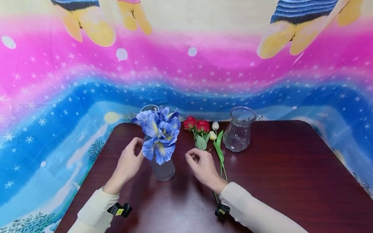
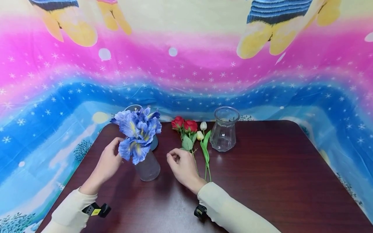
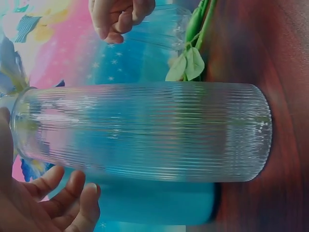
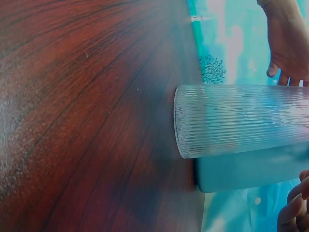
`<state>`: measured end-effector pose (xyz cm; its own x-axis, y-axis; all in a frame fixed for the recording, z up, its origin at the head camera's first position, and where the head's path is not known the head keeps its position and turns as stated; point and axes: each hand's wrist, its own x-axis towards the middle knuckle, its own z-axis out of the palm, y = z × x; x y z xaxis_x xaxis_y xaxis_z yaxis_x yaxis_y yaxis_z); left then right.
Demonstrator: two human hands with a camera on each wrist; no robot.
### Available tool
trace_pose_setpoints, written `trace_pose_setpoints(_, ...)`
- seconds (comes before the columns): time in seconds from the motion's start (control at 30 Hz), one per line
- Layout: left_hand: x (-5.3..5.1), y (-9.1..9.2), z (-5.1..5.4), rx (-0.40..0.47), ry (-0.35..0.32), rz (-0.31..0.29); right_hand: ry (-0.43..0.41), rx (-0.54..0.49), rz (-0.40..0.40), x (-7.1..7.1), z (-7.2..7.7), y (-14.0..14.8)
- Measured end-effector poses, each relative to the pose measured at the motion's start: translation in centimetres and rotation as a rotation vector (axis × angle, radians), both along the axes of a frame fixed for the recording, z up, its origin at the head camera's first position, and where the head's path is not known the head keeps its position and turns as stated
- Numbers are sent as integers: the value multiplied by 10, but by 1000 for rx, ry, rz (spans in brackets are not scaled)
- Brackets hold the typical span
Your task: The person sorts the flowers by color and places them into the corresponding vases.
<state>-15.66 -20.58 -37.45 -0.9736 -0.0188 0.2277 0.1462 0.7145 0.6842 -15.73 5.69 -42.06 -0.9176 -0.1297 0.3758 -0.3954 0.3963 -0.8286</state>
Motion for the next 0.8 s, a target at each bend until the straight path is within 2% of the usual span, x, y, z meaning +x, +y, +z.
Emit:
trace_pose_setpoints(0.17,0,1,-5,38,10,-44,4,1,2,0,0,2)
trace_pose_setpoints(0.4,-3,2,-13,30,-25,-168,-10,4,6,-1,2,6)
trace_pose_setpoints(0.53,-5,4,-18,56,-13,-216,-26,23,17,-1,2,8)
trace_pose_setpoints(0.63,-6,7,-19,77,11,-223,-38,41,21,-2,2,11)
trace_pose_setpoints(0.8,-7,12,-20,89,82,-201,-51,73,22,-2,2,15)
